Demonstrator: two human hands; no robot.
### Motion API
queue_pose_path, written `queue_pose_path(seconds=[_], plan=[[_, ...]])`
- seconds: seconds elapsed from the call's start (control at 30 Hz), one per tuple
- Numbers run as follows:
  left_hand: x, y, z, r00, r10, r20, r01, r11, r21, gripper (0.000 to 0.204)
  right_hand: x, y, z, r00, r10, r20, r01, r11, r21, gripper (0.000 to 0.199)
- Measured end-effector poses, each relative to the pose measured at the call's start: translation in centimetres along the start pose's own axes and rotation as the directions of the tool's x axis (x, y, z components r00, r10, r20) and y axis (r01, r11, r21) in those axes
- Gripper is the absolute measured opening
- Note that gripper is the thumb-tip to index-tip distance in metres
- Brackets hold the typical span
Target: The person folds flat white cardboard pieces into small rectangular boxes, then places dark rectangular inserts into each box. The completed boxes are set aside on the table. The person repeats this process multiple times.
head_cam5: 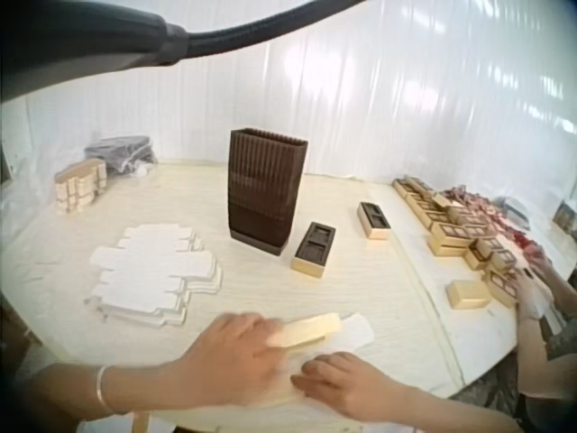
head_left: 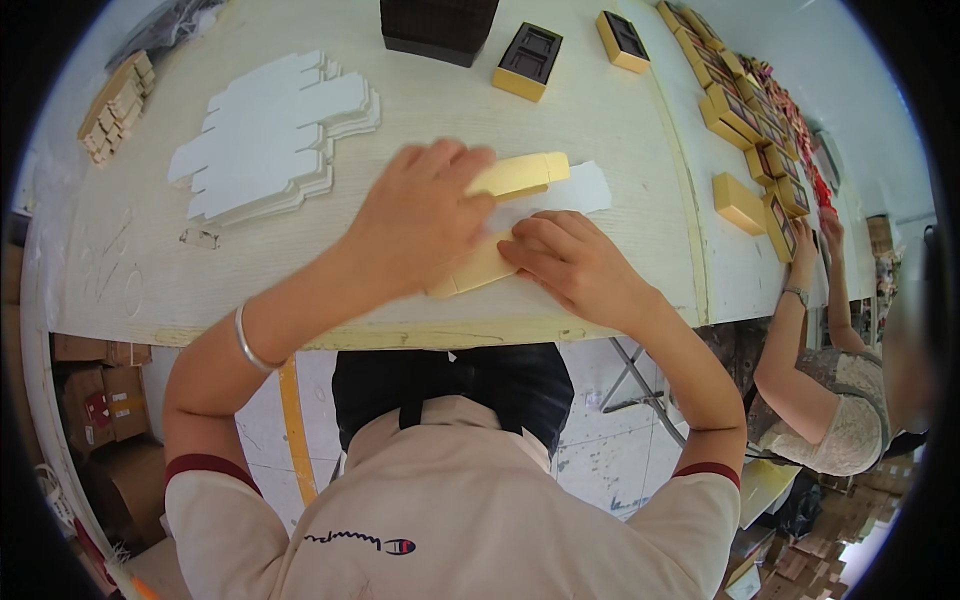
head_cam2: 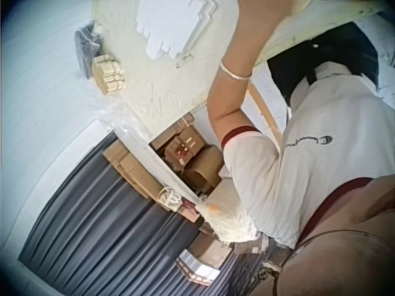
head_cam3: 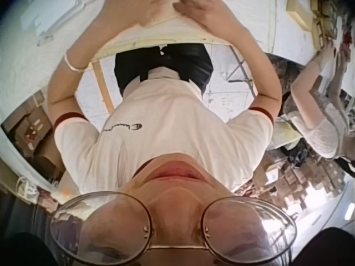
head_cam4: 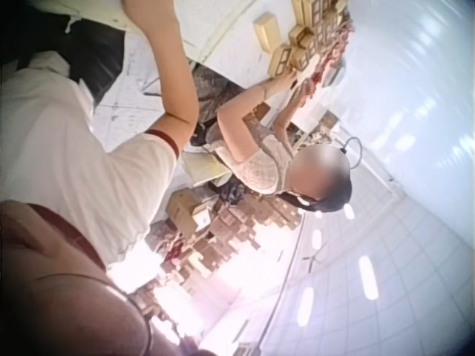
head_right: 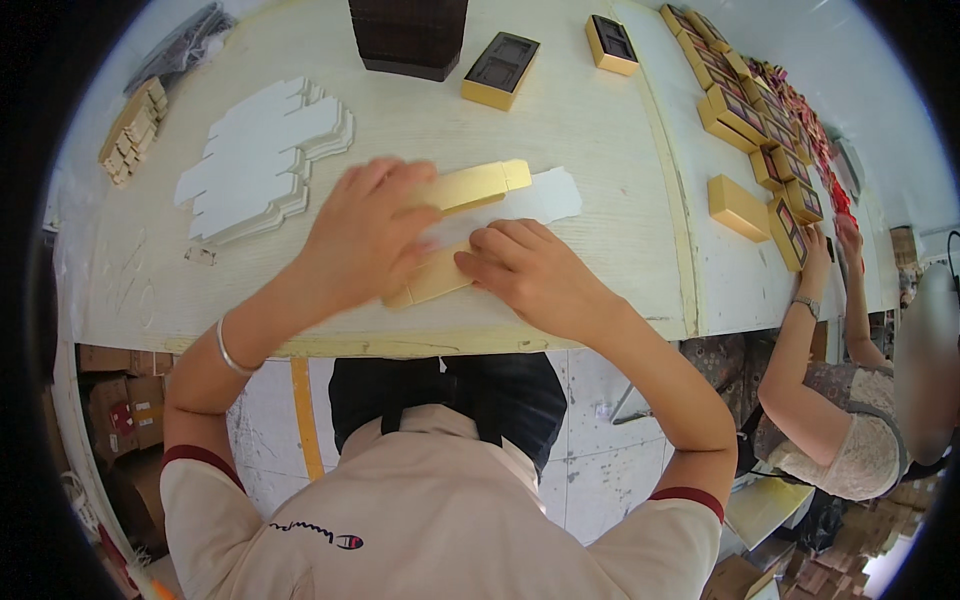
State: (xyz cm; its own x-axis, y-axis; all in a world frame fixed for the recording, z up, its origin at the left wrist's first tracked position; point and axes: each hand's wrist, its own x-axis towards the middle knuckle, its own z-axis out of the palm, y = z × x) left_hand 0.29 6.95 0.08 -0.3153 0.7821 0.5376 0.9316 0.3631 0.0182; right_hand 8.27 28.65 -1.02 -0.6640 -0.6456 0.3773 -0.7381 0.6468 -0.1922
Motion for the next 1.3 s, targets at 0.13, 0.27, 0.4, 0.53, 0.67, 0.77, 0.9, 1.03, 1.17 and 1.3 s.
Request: queue_pose_path(seconds=[0.13, 0.27, 0.4, 0.53, 0.67, 0.77, 0.9, 1.03, 1.17, 1.3], plan=[[-1.7, 2.5, 0.1, 0.981, -0.052, 0.189, 0.086, 0.980, -0.181, 0.012, 0.4, 0.0, 1.3, 0.996, -0.076, -0.056, 0.069, 0.991, -0.119, 0.021], [-2.3, 2.1, 1.4, 0.983, -0.058, 0.177, 0.082, 0.988, -0.132, 0.011, 0.9, -0.3, 1.6, 0.996, -0.053, -0.075, 0.037, 0.979, -0.200, 0.020], [-1.2, 1.0, 1.6, 0.933, -0.201, 0.298, 0.252, 0.958, -0.141, 0.011, 1.9, 0.8, 0.7, 0.970, 0.240, 0.039, -0.235, 0.966, -0.107, 0.010], [-1.1, 2.4, 1.1, 0.909, -0.230, 0.348, 0.264, 0.963, -0.052, 0.014, 2.3, 1.6, -1.3, 0.976, 0.206, 0.075, -0.194, 0.971, -0.143, 0.007], [0.2, 2.3, -1.7, 0.995, -0.021, -0.099, 0.025, 0.999, 0.032, 0.023, 2.4, 1.6, -2.3, 0.984, 0.085, 0.157, -0.049, 0.975, -0.217, 0.005], [0.9, -3.6, -0.9, 0.975, -0.179, -0.131, 0.174, 0.984, -0.044, 0.034, 2.6, 1.7, -2.6, 0.954, 0.167, 0.248, -0.128, 0.978, -0.165, 0.002], [0.9, -5.2, 0.1, 0.782, -0.288, 0.552, 0.588, 0.636, -0.501, 0.048, 3.4, 1.0, -2.7, 0.915, 0.292, 0.278, -0.198, 0.926, -0.322, 0.009], [0.5, -1.8, 0.1, 0.861, -0.257, 0.439, 0.476, 0.712, -0.516, 0.054, 2.4, 0.3, -0.3, 0.953, 0.239, 0.187, -0.229, 0.971, -0.074, 0.021], [0.2, -0.8, 0.9, 0.896, -0.234, 0.376, 0.399, 0.797, -0.454, 0.050, 1.6, 1.0, 0.4, 0.988, 0.125, 0.096, -0.154, 0.893, 0.424, 0.030], [0.4, -0.8, 0.3, 0.823, -0.166, 0.543, 0.483, 0.706, -0.518, 0.039, 1.4, 1.7, 0.2, 0.952, 0.232, 0.201, -0.306, 0.778, 0.549, 0.017]])
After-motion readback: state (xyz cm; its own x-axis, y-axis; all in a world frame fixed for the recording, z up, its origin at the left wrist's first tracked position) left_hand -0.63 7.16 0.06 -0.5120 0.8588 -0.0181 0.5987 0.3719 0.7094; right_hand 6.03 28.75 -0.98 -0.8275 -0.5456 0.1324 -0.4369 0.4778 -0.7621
